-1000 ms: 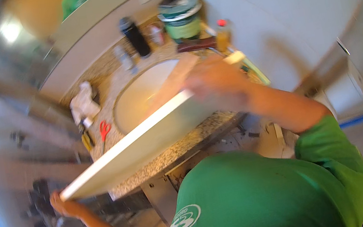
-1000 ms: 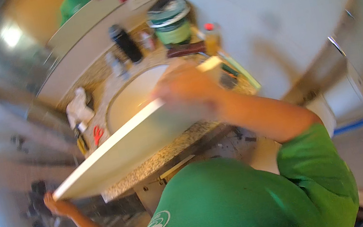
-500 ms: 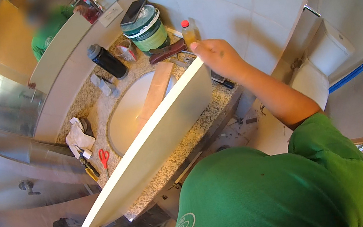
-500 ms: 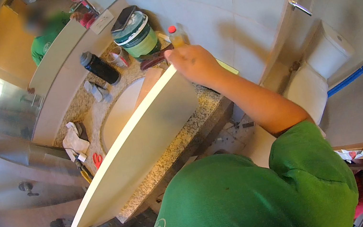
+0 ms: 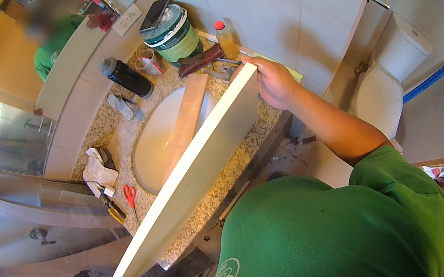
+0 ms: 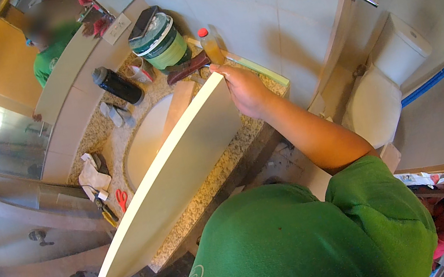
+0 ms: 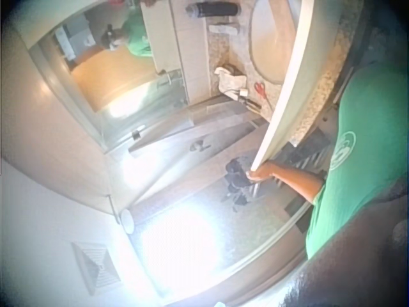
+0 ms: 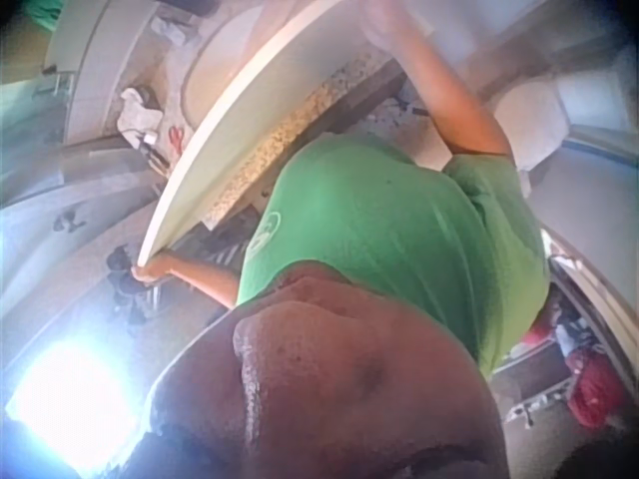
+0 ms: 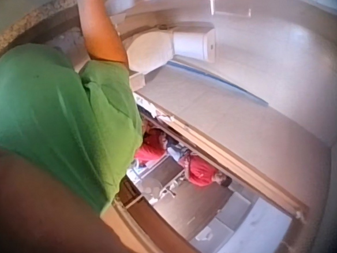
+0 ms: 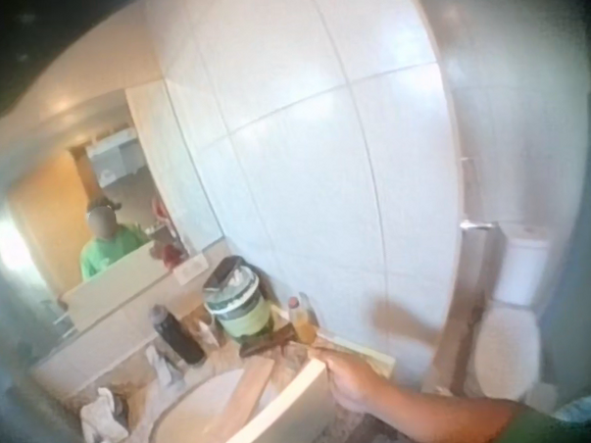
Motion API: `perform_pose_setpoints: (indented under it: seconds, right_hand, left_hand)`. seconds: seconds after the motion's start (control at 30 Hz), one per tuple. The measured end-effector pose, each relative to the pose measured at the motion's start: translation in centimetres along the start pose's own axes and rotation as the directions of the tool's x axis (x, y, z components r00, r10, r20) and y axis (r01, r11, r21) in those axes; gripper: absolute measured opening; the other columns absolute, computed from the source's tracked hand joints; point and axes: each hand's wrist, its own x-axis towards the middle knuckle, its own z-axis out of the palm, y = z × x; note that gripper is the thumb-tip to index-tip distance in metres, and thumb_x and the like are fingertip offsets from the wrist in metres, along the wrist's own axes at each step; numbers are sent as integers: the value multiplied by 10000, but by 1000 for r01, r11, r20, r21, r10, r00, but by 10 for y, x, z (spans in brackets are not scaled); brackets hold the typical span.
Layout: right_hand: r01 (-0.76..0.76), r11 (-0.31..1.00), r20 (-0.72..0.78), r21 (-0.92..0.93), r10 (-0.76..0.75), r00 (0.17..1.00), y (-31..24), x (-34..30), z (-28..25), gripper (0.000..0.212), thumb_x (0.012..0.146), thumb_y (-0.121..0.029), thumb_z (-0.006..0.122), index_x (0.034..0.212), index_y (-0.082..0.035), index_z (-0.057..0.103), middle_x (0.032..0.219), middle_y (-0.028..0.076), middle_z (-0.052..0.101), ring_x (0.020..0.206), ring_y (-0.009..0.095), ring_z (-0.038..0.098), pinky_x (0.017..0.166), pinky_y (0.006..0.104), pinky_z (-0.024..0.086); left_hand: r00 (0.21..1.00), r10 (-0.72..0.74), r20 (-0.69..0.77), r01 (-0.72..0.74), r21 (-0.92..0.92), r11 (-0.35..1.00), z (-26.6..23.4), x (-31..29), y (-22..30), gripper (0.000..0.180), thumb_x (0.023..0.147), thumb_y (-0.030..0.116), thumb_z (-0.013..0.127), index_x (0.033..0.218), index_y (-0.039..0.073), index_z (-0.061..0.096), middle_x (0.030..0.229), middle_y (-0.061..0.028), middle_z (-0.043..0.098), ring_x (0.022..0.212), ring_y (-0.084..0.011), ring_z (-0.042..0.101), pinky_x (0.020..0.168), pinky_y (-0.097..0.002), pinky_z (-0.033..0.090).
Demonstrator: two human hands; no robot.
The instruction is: The person sands the edges of a white rectangular board using a sanding block. They then carry the board to another room and place it on a shelf.
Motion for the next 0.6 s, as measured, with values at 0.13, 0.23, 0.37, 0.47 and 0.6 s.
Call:
perform_pose_setpoints:
  seconds: [0.13, 0.23, 0.37, 0.47, 0.6]
  right_hand:
    - [27, 999, -17, -32, -28, 999, 2, -2, 3, 371, 1070, -343, 548, 1268, -31, 574, 1144, 82, 659, 1047, 157, 624, 963, 348, 491]
    - [35, 996, 49, -87, -31, 998, 1, -5, 4, 401, 1070, -395, 542, 1207, -23, 606, 1082, 84, 677, 979, 156, 643, 917, 338, 510]
    - [90, 980, 100, -179, -73, 992, -1, -11, 3, 419, 1070, -428, 535, 1095, -22, 638, 983, 74, 684, 908, 148, 651, 872, 322, 521]
    - [141, 969, 130, -203, -116, 985, -1, -13, 0, 418, 1054, -435, 568, 1066, -23, 641, 963, 65, 678, 905, 138, 647, 865, 311, 519]
    - [225, 930, 219, -290, -165, 962, -1, -15, -1, 415, 986, -419, 697, 1095, -22, 645, 987, 53, 675, 924, 122, 636, 857, 303, 515]
  left_hand:
    - [995, 96, -34, -92, 93, 991, -4, -1, 3, 349, 964, 280, 512, 967, -35, 661, 966, -210, 681, 889, -414, 652, 808, -521, 517]
    - [997, 66, -31, -64, 48, 997, -5, 0, 6, 311, 982, 254, 524, 964, -24, 664, 944, -187, 675, 872, -386, 651, 799, -508, 527]
    - [1000, 7, -6, -7, -16, 1000, -4, -1, 4, 321, 983, 256, 514, 940, -23, 665, 939, -191, 671, 857, -394, 645, 786, -501, 531]
    - [964, 215, -154, -205, 80, 976, -2, -1, -3, 323, 977, 256, 510, 895, -17, 660, 916, -183, 660, 834, -381, 636, 763, -503, 528]
    - [988, 142, -63, -136, 80, 987, -1, 2, -12, 293, 973, 249, 527, 917, -4, 663, 960, -174, 681, 867, -384, 654, 776, -512, 532]
